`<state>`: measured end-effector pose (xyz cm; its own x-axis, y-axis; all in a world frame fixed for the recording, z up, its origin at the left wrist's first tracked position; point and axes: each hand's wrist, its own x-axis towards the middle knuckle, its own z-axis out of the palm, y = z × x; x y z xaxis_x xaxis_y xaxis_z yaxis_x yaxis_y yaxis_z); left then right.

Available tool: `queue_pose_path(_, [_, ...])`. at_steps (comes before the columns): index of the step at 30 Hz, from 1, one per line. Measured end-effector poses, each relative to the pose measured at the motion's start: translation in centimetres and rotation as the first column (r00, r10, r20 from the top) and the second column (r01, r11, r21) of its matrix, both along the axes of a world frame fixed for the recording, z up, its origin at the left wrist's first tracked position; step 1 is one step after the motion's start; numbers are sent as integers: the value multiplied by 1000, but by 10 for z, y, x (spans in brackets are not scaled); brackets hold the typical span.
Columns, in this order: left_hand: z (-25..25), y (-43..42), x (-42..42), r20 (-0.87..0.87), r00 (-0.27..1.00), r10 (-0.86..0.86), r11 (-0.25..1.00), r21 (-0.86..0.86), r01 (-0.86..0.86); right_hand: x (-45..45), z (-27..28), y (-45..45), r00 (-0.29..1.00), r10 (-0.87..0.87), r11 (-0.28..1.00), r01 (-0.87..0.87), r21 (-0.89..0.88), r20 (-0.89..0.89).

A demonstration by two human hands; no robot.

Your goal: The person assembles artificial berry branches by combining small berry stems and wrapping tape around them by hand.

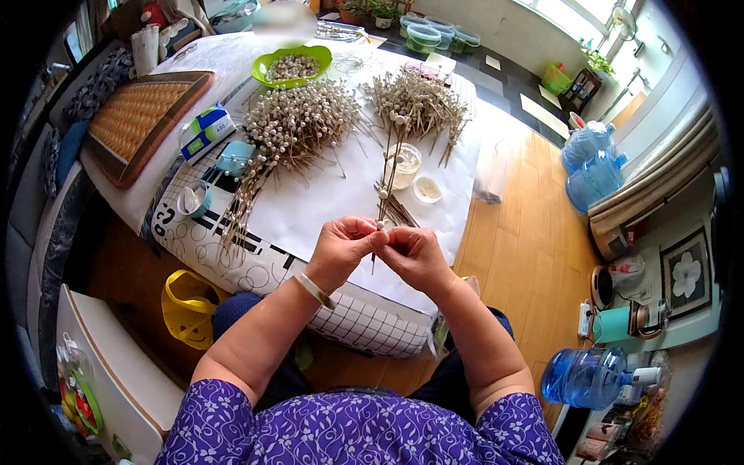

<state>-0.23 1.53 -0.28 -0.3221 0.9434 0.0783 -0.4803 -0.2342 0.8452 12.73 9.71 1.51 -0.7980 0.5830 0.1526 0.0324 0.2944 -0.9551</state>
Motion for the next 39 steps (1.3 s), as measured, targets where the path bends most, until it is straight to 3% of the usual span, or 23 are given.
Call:
queue_pose_path(7, [-7, 1, 3, 22, 1000, 6, 997, -77, -5, 0, 5, -5, 999, 18, 997, -14, 79, -51])
queue_pose_path(9, [-10, 4, 3, 37, 999, 39, 998, -56, -37, -2, 4, -7, 996, -87, 968, 91, 234, -29])
queue_pose_path(11, [-6, 3, 3, 80, 997, 15, 999, -44, -11, -2, 7, -6, 995, -100, 960, 95, 263, 5])
queue_pose_path(13, [-4, 2, 2, -1, 1000, -5, 997, -77, 5, 1, 6, -1, 994, -67, 982, 49, 185, 89])
queue_pose_path(16, [-4, 3, 4, -104, 994, -13, 999, -53, 8, 3, 1, 4, 996, -32, 987, 19, 161, 79])
queue_pose_path(20, [-9, 2, 5, -290, 955, 57, 997, -36, -71, 4, 4, 0, 993, -48, 975, 23, 221, 105])
queue_pose_path(23, [-8, 2, -3, -282, 959, 31, 996, -70, -52, 5, 5, -1, 997, -48, 970, 32, 242, 60])
queue_pose_path(25, [-2, -1, -9, -275, 961, 6, 996, -89, -31, 11, 3, 4, 988, 31, 999, -33, 10, 152])
queue_pose_path(27, [0, -3, -14, -358, 933, -26, 995, -100, -11, 22, 8, 9, 975, 122, 993, -119, -30, 187])
queue_pose_path(30, [-1, -7, -15, -381, 922, -70, 992, -128, 23, 46, 5, 22, 930, 203, 964, -136, -227, 306])
queue_pose_path(34, [-2, -8, -6, -381, 917, -119, 985, -158, 62, 73, 26, 37, 733, 295, 953, -181, -243, 613])
queue_pose_path(35, [1, -9, -4, -385, 913, -138, 984, -158, 82, 73, 23, 32, 732, 293, 954, -176, -244, 615])
queue_pose_path(36, [2, -11, 0, -389, 908, -157, 982, -160, 102, 70, 15, 24, 902, 245, 958, -170, -229, 356])
queue_pose_path(37, [1, -11, 3, -388, 907, -162, 981, -161, 107, 64, 11, 16, 983, 175, 964, -158, -214, 60])
queue_pose_path(39, [-1, -11, 8, -355, 913, -202, 973, -175, 147, 49, 3, 6, 966, 257, 922, -254, -293, -26])
